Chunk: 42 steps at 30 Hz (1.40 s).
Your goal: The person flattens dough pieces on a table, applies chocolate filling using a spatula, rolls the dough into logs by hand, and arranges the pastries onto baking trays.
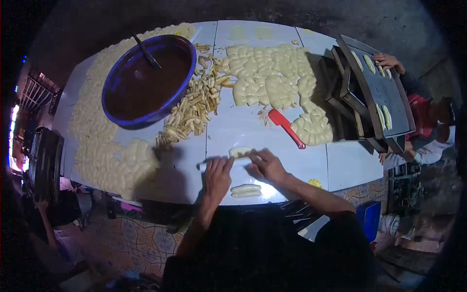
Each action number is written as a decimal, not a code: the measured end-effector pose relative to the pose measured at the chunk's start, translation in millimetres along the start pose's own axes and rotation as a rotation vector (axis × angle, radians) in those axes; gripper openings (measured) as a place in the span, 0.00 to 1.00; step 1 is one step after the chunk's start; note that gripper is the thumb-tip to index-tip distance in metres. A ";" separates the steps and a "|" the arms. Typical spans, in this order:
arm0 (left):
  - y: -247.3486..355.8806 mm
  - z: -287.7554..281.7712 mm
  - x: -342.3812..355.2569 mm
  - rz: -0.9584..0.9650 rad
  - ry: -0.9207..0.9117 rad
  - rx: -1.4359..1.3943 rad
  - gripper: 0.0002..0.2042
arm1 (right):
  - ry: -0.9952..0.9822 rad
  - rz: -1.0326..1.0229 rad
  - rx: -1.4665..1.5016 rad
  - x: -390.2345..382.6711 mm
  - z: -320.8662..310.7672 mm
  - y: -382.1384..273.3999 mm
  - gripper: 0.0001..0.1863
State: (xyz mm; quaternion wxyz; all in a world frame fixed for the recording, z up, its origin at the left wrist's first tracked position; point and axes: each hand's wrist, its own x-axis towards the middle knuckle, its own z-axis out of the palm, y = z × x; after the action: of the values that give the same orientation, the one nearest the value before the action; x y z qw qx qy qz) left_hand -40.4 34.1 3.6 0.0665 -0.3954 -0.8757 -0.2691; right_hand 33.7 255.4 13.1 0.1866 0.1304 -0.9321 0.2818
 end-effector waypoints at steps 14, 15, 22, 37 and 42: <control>2.6 29.7 6.6 -0.186 -0.182 0.251 0.34 | -0.104 0.082 -0.273 1.9 17.7 39.0 0.20; -2.7 39.2 26.0 -0.207 -0.071 0.424 0.33 | -0.099 0.229 -0.243 14.2 27.4 43.4 0.18; -64.4 61.2 127.9 -0.285 0.057 0.437 0.33 | 0.005 0.312 -0.375 78.4 28.2 65.7 0.18; -56.3 17.0 45.4 -0.009 0.087 -0.046 0.17 | 0.181 0.279 0.041 35.0 61.1 -6.1 0.14; -62.4 25.4 30.7 -0.020 0.049 -0.057 0.22 | -0.130 0.064 0.049 9.1 64.7 -5.2 0.12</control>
State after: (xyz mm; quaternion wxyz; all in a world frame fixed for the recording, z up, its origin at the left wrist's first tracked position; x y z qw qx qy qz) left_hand -104.2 33.7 -33.9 0.0740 -0.3814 -0.8698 -0.3041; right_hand 9.6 212.9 -30.4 0.1131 0.1230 -0.9388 0.3013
